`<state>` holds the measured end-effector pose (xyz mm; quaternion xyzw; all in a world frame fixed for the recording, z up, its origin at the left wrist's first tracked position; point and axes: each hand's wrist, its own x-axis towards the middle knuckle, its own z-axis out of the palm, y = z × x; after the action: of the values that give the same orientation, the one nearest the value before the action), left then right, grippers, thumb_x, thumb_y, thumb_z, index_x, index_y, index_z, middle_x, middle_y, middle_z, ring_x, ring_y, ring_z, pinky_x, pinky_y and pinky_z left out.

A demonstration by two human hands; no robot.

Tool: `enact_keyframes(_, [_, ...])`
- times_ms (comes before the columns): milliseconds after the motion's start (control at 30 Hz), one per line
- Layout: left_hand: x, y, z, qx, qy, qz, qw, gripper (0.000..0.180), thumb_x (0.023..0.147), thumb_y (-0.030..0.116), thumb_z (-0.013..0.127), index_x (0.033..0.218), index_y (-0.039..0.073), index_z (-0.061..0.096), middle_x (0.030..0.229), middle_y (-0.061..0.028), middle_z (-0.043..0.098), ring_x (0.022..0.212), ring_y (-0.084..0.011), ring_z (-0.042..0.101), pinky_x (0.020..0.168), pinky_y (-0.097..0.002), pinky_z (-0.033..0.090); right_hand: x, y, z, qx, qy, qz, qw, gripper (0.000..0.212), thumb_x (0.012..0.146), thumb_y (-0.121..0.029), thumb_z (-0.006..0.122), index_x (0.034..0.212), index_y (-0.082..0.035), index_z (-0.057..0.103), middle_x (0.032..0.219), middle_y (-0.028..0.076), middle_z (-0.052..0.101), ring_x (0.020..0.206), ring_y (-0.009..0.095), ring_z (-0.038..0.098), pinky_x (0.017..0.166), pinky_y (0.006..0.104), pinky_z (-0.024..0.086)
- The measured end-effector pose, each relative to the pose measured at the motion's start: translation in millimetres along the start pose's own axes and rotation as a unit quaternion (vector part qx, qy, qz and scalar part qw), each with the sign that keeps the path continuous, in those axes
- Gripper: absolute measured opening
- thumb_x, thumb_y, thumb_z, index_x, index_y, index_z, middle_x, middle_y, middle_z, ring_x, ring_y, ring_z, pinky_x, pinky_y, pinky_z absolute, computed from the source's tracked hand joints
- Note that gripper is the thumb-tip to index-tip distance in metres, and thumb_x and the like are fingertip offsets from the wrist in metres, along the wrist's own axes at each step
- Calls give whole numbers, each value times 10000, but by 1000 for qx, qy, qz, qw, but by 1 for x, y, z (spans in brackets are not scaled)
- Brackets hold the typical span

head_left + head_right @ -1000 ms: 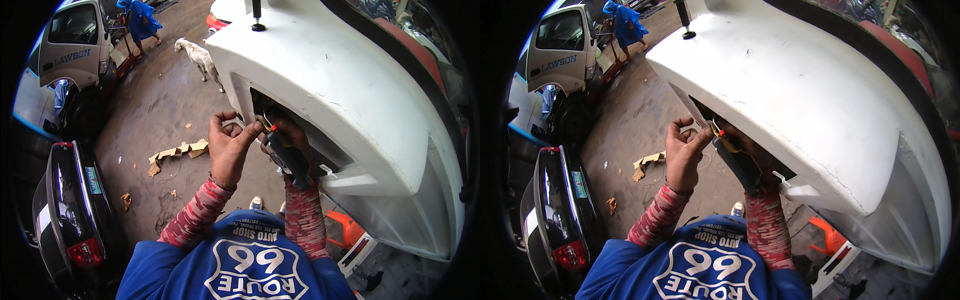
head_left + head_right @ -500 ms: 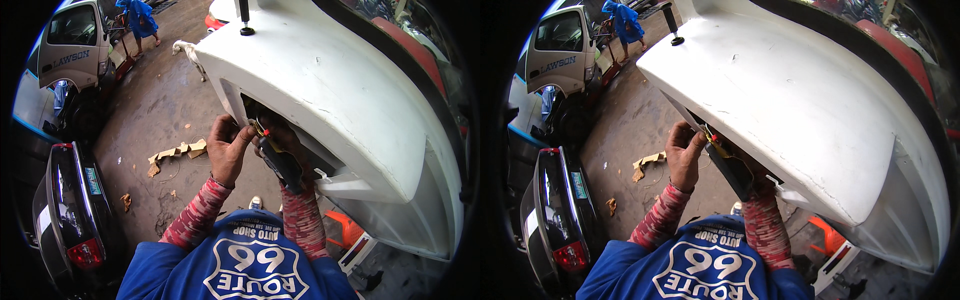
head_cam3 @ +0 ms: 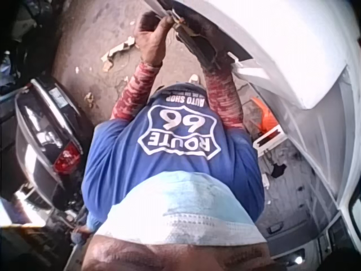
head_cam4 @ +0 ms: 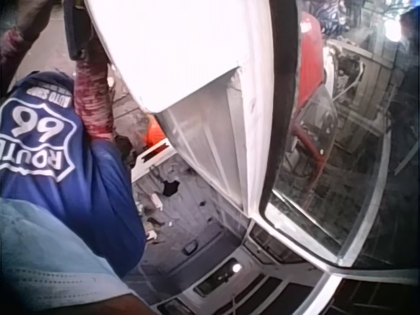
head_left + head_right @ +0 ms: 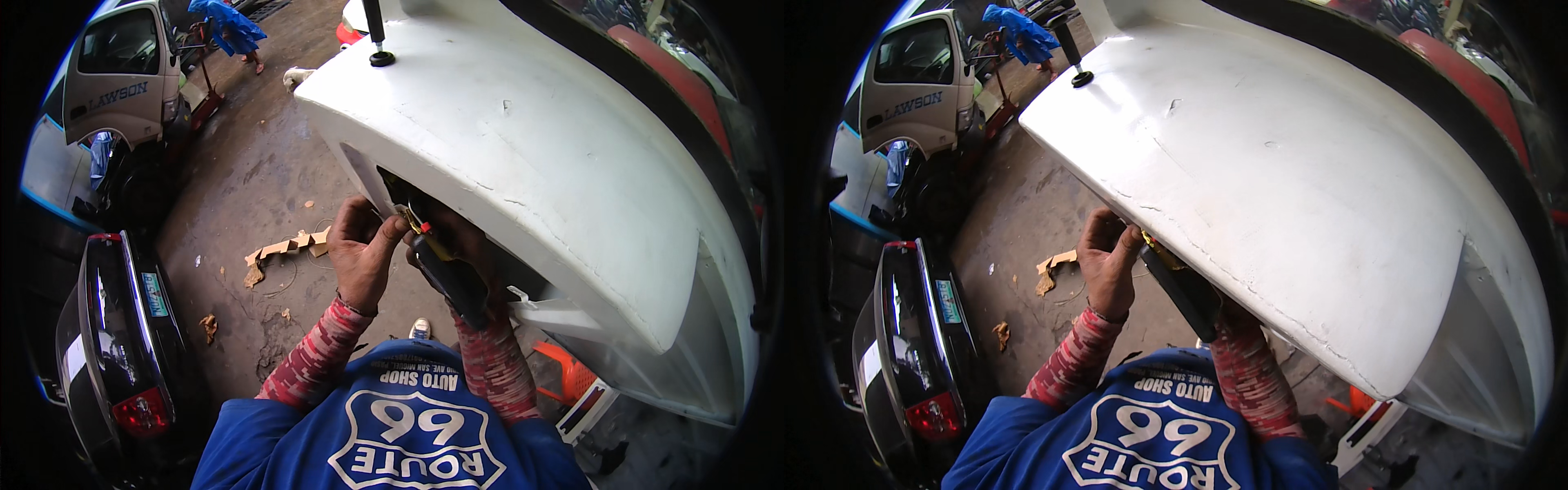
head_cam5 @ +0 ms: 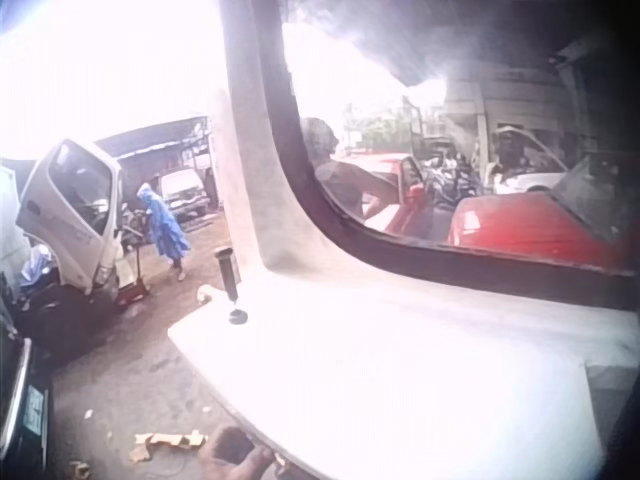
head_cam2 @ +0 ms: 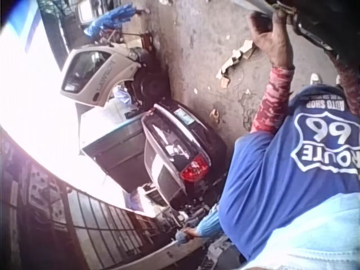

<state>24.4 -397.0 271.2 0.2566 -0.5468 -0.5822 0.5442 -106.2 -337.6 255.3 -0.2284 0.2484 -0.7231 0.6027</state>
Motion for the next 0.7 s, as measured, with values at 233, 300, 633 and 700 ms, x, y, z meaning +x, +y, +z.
enact_keyframes(233, [-4, 2, -2, -15, -1, 6, 1000, 302, 889, 92, 771, 1096, -20, 582, 982, -51, 663, 875, -107, 636, 787, -231, 515, -10, 11, 2, -59, 13, -53, 997, 367, 1022, -163, 545, 1291, 87, 538, 1026, 162, 662, 855, 180, 676, 733, 285, 597])
enact_keyframes(300, [-4, 2, -2, -4, -2, 16, 1000, 310, 888, 102, 775, 1096, -21, 581, 983, -51, 662, 871, -109, 636, 784, -232, 514, -6, 11, 1, -23, -1, -58, 998, 363, 1020, -150, 548, 1293, 89, 538, 1005, 156, 667, 836, 170, 677, 727, 274, 593])
enact_keyframes(633, [-6, 0, -4, 4, 1, 20, 1000, 310, 886, 112, 779, 1091, -17, 585, 973, -47, 655, 856, -107, 628, 780, -238, 517, -10, 3, -6, -253, -20, -72, 964, 281, 976, -168, 633, 1169, 35, 637, 966, 110, 685, 745, 145, 680, 670, 248, 579])
enact_keyframes(700, [-6, -1, -4, 12, 0, 26, 1000, 307, 887, 114, 778, 1089, -16, 586, 974, -48, 657, 858, -107, 628, 780, -238, 518, -5, 1, -6, -75, -25, 8, 997, 282, 968, -168, 647, 1166, 31, 639, 956, 112, 687, 740, 149, 683, 664, 249, 578])
